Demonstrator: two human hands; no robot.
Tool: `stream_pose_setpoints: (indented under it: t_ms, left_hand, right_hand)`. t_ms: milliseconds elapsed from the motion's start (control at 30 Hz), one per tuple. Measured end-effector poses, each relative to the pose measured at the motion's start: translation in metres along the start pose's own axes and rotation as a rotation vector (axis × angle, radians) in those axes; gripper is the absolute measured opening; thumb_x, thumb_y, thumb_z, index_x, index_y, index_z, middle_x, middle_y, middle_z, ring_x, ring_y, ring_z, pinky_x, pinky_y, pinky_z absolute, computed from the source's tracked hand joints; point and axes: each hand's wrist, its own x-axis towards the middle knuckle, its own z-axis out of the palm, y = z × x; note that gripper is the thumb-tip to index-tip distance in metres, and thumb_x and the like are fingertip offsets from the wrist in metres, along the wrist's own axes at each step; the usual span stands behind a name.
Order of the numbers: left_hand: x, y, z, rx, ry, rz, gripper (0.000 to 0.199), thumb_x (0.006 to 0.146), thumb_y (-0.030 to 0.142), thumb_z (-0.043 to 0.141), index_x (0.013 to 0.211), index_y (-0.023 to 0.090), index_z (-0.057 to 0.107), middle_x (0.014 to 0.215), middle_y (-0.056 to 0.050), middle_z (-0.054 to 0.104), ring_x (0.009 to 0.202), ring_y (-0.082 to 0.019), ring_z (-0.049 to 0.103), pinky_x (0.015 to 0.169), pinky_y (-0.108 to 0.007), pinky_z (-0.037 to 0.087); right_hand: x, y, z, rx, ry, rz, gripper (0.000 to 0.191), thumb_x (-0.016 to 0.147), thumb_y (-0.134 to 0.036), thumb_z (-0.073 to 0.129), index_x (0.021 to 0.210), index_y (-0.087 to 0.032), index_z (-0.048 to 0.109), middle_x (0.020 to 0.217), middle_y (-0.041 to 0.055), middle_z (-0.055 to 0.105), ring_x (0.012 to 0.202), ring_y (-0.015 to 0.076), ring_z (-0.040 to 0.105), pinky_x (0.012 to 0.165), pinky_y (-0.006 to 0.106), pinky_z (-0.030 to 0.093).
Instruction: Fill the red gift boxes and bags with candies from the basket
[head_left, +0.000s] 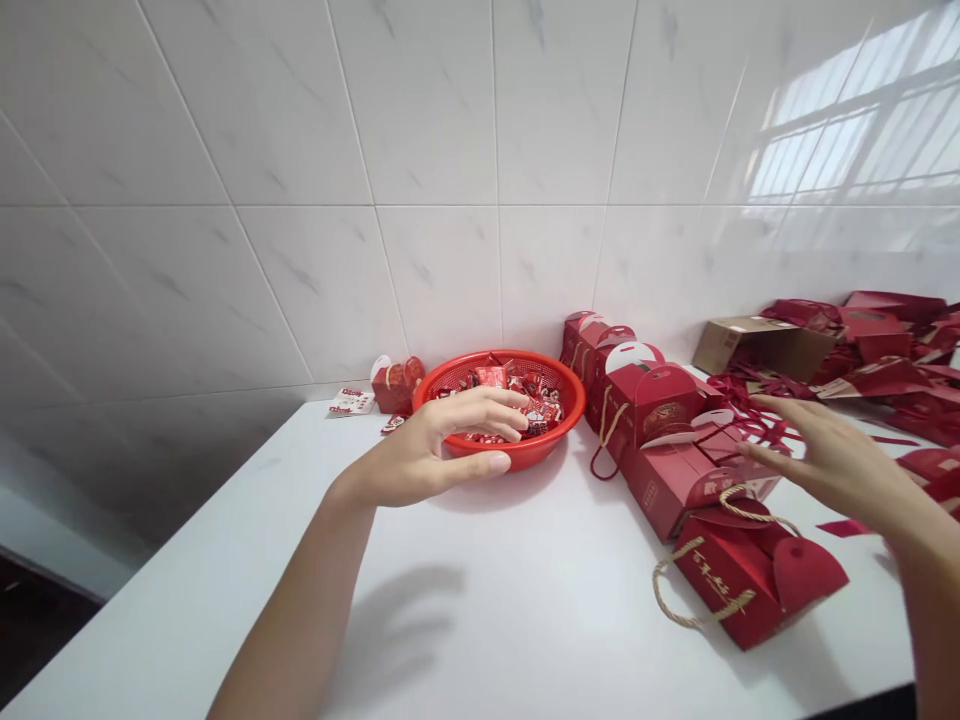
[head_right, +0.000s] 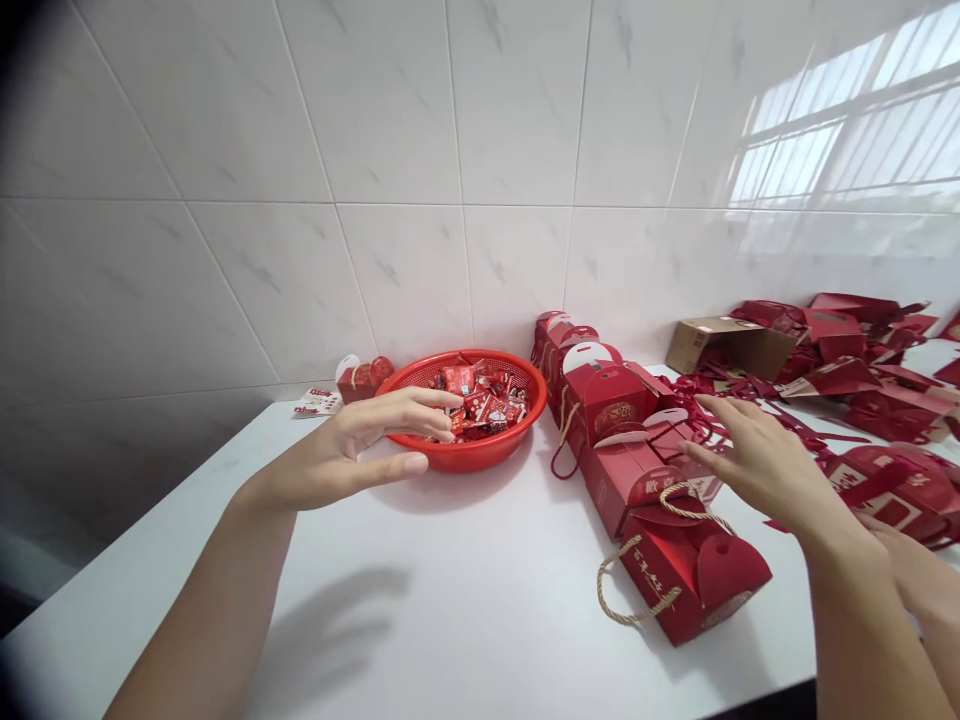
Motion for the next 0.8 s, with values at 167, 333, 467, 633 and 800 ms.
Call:
stream_pose_setpoints:
  t_ms: [167,333,467,633,800]
  left_hand:
    - [0.004,-0.008,0.002,0.092,-0.051,-0.040,0.026,0.090,0.029,0.066,0.116,0.026,0.069,0.138,-0.006,0.060,0.134,-0.029,0.050,0.110,-0.044,0.047]
    - [0.007,-0.019,0.000,0.107,-0.067,-0.093,0.022,0.091,0.033,0.064,0.111,0.025,0.071,0.135,-0.006,0.062,0.133,-0.028,0.051,0.110,-0.043,0.046]
    - [0.008,-0.030,0.000,-0.026,-0.043,-0.131,0.021,0.090,0.033,0.065,0.107,0.024,0.071,0.135,-0.007,0.062,0.123,-0.026,0.060,0.104,-0.041,0.050]
    - [0.044,-0.026,-0.014,-0.092,-0.153,-0.173,0.030,0.088,0.035,0.065,0.116,0.023,0.067,0.117,-0.006,0.070,0.106,-0.022,0.067,0.091,-0.036,0.055]
    - [0.054,0.001,-0.050,0.245,-0.285,-0.279,0.023,0.087,0.035,0.064,0.105,0.025,0.073,0.105,-0.003,0.073,0.090,-0.020,0.068,0.080,-0.030,0.054]
  right_hand:
    - [-0.035,-0.076,-0.033,0.409,0.298,-0.298,0.031,0.100,-0.036,0.051,0.123,-0.018,0.061,0.121,0.0146,0.066,0.114,0.0234,0.064,0.097,0.035,0.049]
    - [-0.068,-0.163,-0.024,0.653,-0.135,-0.784,0.025,0.098,-0.028,0.056,0.122,-0.023,0.061,0.117,0.0093,0.068,0.104,0.0190,0.066,0.087,0.029,0.053]
    - [-0.083,-0.207,0.012,0.596,-0.365,-0.884,0.012,0.096,-0.024,0.056,0.102,-0.019,0.065,0.106,0.0085,0.070,0.086,0.0189,0.066,0.079,0.031,0.052]
    - [-0.103,-0.227,0.067,0.613,-0.348,-0.925,0.018,0.089,-0.021,0.062,0.106,-0.018,0.064,0.126,0.0109,0.064,0.098,0.0228,0.065,0.085,0.034,0.053]
    - [-0.120,-0.225,0.097,0.732,-0.281,-0.897,0.023,0.088,-0.027,0.066,0.111,-0.022,0.065,0.130,0.0100,0.064,0.104,0.0222,0.065,0.088,0.032,0.055]
